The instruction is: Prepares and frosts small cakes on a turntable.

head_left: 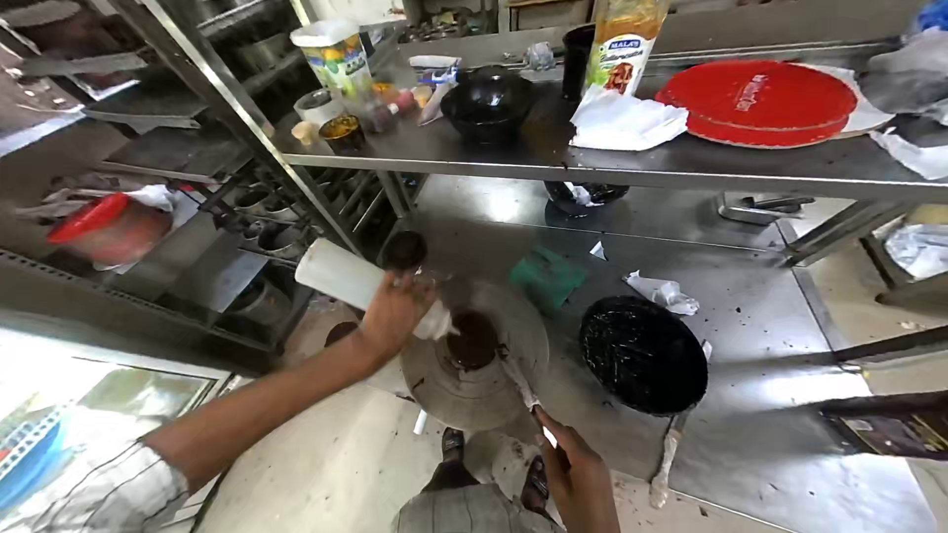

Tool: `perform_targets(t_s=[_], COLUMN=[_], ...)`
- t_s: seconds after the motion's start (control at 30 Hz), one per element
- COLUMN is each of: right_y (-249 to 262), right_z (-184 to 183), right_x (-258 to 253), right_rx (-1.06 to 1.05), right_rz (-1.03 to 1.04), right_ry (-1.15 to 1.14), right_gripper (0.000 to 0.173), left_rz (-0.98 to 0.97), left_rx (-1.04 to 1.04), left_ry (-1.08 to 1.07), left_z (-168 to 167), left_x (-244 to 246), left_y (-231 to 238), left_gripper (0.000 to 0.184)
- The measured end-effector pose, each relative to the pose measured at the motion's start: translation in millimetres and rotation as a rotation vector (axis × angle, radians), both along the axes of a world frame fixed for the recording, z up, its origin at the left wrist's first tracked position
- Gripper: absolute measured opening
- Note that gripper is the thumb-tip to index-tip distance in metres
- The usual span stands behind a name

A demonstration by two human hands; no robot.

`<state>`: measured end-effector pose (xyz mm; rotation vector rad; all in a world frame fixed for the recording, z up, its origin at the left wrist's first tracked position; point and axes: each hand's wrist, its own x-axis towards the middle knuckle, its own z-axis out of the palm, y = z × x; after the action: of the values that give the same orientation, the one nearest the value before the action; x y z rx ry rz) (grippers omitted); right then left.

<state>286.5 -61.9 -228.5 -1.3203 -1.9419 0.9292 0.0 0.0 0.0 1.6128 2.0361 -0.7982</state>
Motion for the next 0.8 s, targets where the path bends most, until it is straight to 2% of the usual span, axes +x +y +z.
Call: perform_targets(t_s=[0.1, 0.2, 0.27, 0.33, 0.47, 0.6, 0.7, 0.8], right_y=[10, 21, 26, 24, 29, 31, 44, 78], right_z=[11, 19, 20, 16, 31, 13, 37, 43], right_x=[-44, -80, -94, -99, -89, -87, -59, 9], right_rx=[0.086, 0.200, 0.228, 0.181, 0.108, 0.037, -0.118, -0.209], right_rz=[0.025, 0.041, 0.033, 0.024, -0.047, -0.109, -0.045, -0.094], right_ry=[-0.084, -0.198, -0.277, -0.301, -0.241, -0.225, -0.032, -0.026], right_gripper=[0.037, 0.034, 0.036, 0.037, 0.033, 0.037, 0.041, 0.042], left_rz=[-0.098, -0.166, -0.081, -0.022, 0.159, 0.393, 0.504, 0.566], left_rx=[0.134, 0.546, 0.744, 0.886, 1.077, 1.216, 1.273, 1.127], left_ry=[0.043, -0.022, -0.147, -0.318, -0.701, -0.988, -1.039, -0.977], left_z=[-14, -69, -87, -101, -127, -145, -178, -213], left_x=[-46, -130, -157, -166, -162, -153, -147, -155], left_y=[6, 14, 18, 22, 44, 76, 100, 119], left_gripper=[0.042, 0.063, 0.069, 0.074, 0.085, 0.090, 0.097, 0.092])
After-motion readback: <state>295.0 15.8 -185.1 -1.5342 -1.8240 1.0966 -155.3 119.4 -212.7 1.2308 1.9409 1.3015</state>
